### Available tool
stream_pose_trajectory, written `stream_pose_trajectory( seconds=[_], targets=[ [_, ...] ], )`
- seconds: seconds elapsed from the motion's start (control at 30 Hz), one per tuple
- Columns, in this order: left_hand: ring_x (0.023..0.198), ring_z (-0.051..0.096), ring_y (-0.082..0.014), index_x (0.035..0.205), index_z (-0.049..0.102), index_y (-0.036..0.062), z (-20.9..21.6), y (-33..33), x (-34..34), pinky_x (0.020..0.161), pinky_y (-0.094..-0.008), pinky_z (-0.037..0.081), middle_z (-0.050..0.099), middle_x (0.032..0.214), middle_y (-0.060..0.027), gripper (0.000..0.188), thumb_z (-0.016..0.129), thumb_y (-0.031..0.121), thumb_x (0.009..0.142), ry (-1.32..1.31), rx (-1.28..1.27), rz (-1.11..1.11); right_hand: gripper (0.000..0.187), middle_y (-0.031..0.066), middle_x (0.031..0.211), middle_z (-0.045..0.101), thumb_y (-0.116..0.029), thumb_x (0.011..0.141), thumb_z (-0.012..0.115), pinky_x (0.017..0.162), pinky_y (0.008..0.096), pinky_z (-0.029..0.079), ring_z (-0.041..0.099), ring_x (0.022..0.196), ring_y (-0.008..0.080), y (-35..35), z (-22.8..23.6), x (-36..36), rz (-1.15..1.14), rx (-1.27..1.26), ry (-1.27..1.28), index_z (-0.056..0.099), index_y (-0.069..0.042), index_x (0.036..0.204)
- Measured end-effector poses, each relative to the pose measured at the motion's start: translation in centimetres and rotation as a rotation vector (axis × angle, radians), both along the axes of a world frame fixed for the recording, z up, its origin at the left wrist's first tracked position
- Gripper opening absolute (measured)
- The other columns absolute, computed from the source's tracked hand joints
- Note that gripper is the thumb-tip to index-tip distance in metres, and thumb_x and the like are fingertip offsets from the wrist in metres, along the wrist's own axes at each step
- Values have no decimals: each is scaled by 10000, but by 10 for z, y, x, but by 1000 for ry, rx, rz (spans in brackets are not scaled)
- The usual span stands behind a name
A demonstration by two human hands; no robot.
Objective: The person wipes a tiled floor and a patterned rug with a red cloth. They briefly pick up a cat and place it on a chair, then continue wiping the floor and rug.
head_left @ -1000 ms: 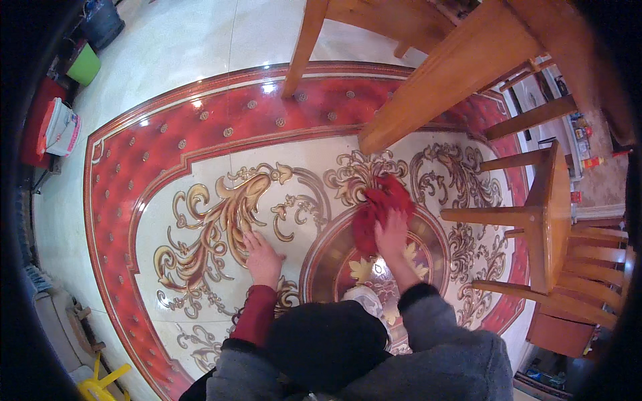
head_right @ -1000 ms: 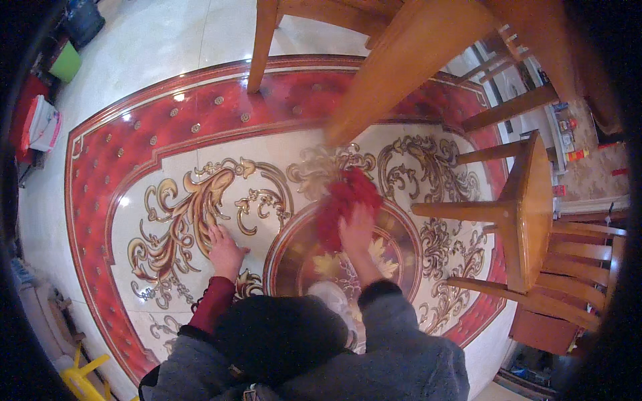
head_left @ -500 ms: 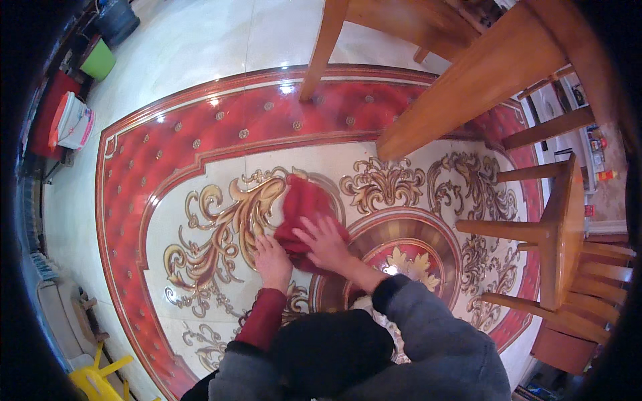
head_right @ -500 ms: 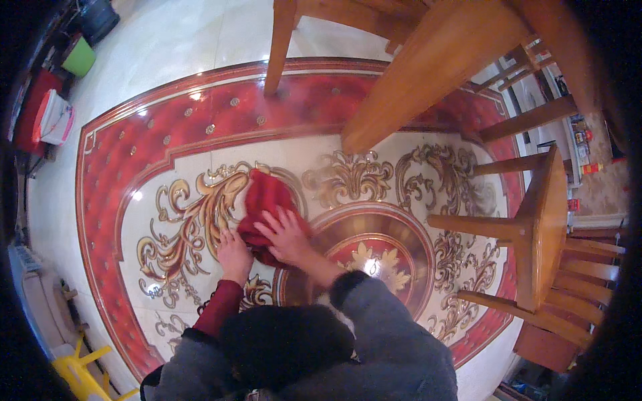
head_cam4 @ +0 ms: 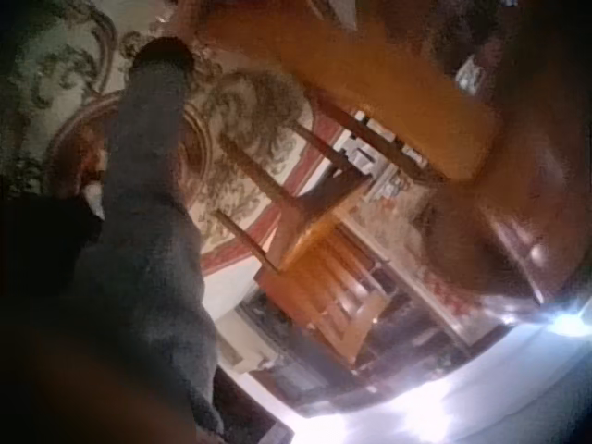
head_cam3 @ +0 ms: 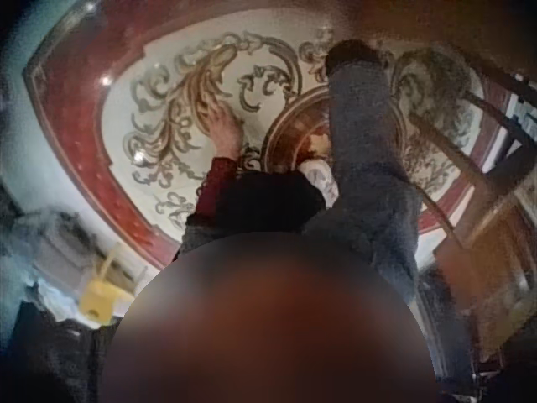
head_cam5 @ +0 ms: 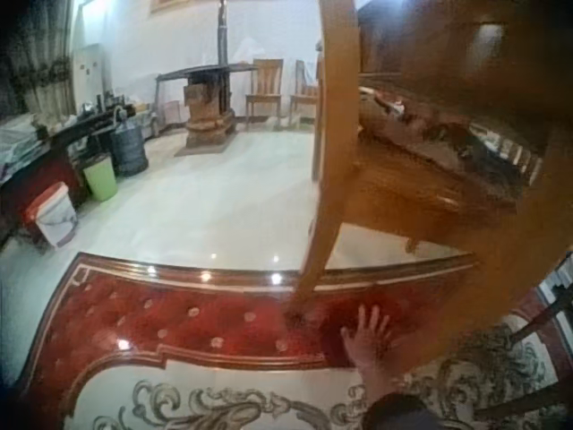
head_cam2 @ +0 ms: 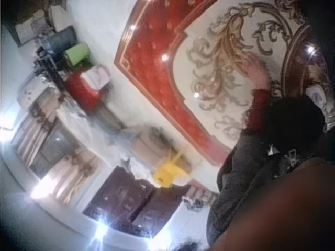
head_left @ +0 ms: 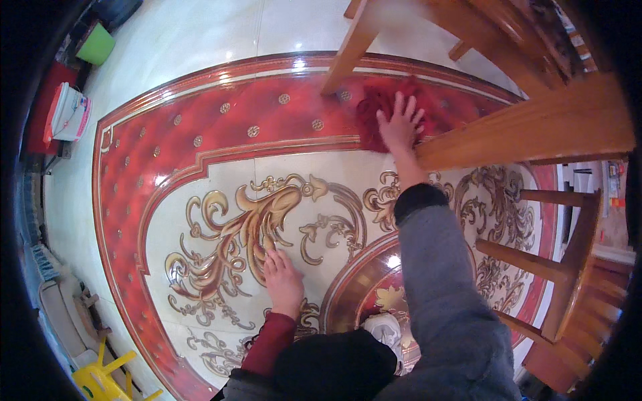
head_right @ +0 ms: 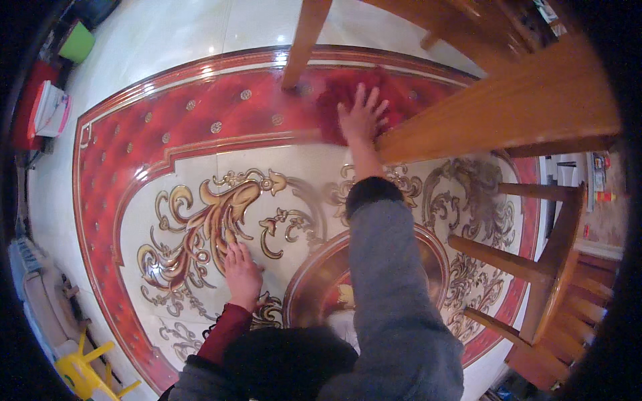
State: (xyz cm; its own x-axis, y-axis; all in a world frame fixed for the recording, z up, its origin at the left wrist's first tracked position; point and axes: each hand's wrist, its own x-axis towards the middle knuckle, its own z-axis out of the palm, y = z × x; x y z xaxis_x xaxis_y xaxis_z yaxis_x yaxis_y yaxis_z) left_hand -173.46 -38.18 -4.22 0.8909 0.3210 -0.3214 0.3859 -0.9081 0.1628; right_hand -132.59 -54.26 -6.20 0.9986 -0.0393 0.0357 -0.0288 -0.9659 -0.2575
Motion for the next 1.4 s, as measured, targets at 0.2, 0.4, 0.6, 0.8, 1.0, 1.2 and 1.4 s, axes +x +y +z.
stream_pose_trajectory(
  seconds=[0.2, 0.4, 0.6, 0.8, 1.0, 1.2, 1.4],
  targets=[
    [1323, 429, -455, 1378, 403, -110, 2, 0, 3, 1137, -484, 312, 440, 1403, -342, 745, 717, 238, 799, 26, -11, 2, 698, 32, 1621, 231, -507, 927, 537, 1163, 666, 128, 112, 1492, 427, 47, 1, 29, 179, 67, 224, 321, -231, 1532],
    [1327, 433, -441, 1377, 403, -118, 4, -2, 7, 1132, -476, 317, 449, 1402, -325, 761, 734, 243, 794, 67, -2, 24, 624, 146, 1543, 334, -369, 929, 550, 1102, 710, 215, 221, 1448, 448, 119, -6, -85, 262, -26, 49, 410, -53, 1449],
    [1332, 437, -419, 1351, 440, -109, -7, 5, 2, 1131, -442, 331, 479, 1380, -300, 793, 794, 240, 733, -18, -2, 11, 692, 46, 1593, 281, -427, 862, 646, 1107, 747, 167, 140, 1485, 433, 161, 9, -157, 923, 5, 200, 408, -237, 1484],
    [1212, 559, -365, 1193, 541, -49, 1, 18, -4, 981, -445, 466, 532, 1334, -260, 464, 666, 210, 828, 176, -63, -96, 663, 1, 1557, 358, -481, 833, 662, 1105, 762, 123, 151, 1489, 396, 50, 7, -266, 1076, 72, 137, 469, -295, 1439],
    [1055, 661, -342, 1171, 673, 56, 58, -31, -19, 901, -467, 523, 696, 1103, -192, 457, 681, 363, 834, 457, -232, -285, 665, 24, 1575, 323, -535, 898, 578, 1086, 735, 188, 186, 1475, 391, -117, -1, -265, 206, -47, 93, 404, -264, 1479],
    [998, 681, -364, 1067, 708, 91, 73, -53, -30, 867, -485, 526, 711, 1021, -208, 386, 629, 394, 840, 344, -247, -251, 723, 2, 1608, 283, -606, 911, 527, 1113, 677, 185, 207, 1475, 372, -291, -5, -403, -415, -185, 175, 350, -259, 1520],
    [972, 691, -353, 1067, 703, 88, 51, -28, -66, 841, -509, 531, 712, 1002, -207, 416, 597, 446, 883, 362, -129, -199, 694, 57, 1576, 335, -538, 917, 553, 1101, 653, 231, 258, 1442, 431, -295, -34, -505, -673, -90, 15, 379, -209, 1502]
  ],
)
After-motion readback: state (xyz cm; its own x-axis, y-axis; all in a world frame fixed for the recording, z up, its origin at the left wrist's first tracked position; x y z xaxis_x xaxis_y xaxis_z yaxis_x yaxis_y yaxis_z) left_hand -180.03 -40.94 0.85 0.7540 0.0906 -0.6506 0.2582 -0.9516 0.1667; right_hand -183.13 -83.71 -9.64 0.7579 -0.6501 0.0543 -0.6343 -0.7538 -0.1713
